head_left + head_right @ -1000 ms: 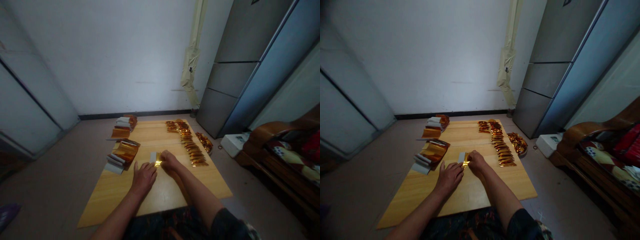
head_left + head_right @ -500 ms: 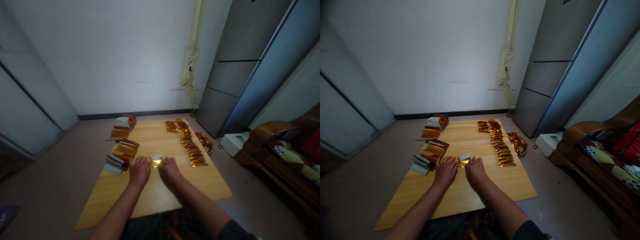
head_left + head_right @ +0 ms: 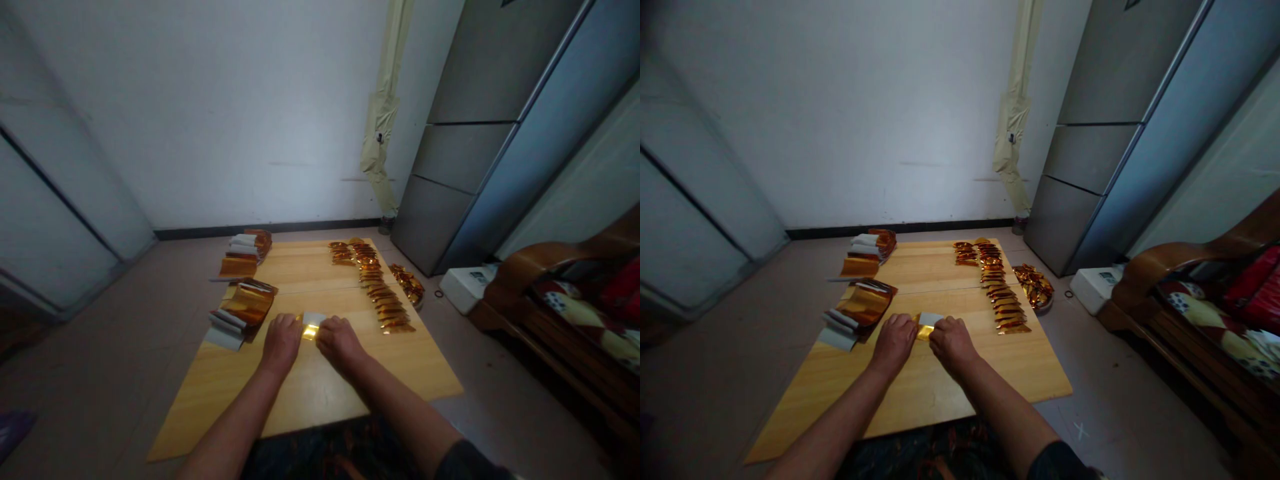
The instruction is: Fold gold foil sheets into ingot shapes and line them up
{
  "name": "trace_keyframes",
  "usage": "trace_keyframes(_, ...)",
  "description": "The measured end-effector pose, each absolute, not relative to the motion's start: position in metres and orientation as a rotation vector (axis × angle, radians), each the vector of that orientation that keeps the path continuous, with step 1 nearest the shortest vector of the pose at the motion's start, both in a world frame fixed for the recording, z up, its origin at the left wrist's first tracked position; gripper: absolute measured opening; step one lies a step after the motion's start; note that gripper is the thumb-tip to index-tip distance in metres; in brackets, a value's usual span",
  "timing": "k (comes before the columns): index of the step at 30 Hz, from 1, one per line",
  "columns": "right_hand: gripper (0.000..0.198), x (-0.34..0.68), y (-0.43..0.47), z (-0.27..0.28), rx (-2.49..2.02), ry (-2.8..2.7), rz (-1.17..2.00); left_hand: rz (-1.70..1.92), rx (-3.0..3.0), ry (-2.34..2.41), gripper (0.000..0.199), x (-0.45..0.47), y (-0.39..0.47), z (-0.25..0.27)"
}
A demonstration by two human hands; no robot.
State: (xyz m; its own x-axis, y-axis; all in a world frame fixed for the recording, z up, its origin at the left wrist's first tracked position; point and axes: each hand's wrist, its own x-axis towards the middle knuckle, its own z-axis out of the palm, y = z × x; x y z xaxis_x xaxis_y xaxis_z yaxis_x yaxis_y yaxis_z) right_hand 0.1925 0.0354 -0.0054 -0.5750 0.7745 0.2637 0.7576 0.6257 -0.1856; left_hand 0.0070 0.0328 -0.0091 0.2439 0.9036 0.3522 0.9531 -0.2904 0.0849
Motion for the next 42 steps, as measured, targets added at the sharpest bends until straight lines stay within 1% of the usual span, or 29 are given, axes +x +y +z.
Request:
trace_keyframes(3, 0.017, 0.19, 0.035, -0.001, -1.252, -2.566, 0.068, -0.531, -2.403, -1.771, 0.028, 0.005, 0.032, -0.008)
trace_keyframes(9, 0.019, 0.183, 0.041, 0.011, -1.216, -2.712, 0.017, -0.489, -2.534, -1.796, 0.016, 0.0, 0.023, 0.007)
trace_keyframes(14, 0.017, 0.179, 0.044, 0.008, -1.157, -2.766, -0.036, -0.403, -2.538, -1.826, 0.018, 0.002, 0.02, 0.011)
trace_keyframes(18, 0.018, 0.179, 0.04, -0.001, -1.012, -2.698, -0.162, -0.376, -2.496, -1.837, 0.021, 0.007, 0.018, 0.011)
trace_keyframes(22, 0.019, 0.181, 0.038, -0.009, -0.969, -2.629, -0.24, -0.378, -2.463, -1.804, 0.02, 0.011, 0.016, 0.011)
trace_keyframes(26, 0.02, 0.182, 0.04, -0.012, -0.995, -2.599, -0.234, -0.374, -2.429, -1.76, 0.021, 0.013, 0.015, 0.008)
trace_keyframes(29, 0.018, 0.182, 0.043, -0.009, -1.024, -2.621, -0.167, -0.366, -2.409, -1.735, 0.02, 0.013, 0.016, 0.004)
trace_keyframes(36, 0.017, 0.185, 0.057, 0.008, -1.102, -2.85, -0.015, -0.379, -2.409, -1.696, 0.02, 0.011, 0.018, 0.001)
trace_keyframes(42, 0.017, 0.182, 0.049, 0.003, -0.882, -2.737, -0.213, -0.381, -2.407, -1.7, 0.02, 0.011, 0.016, 0.001)
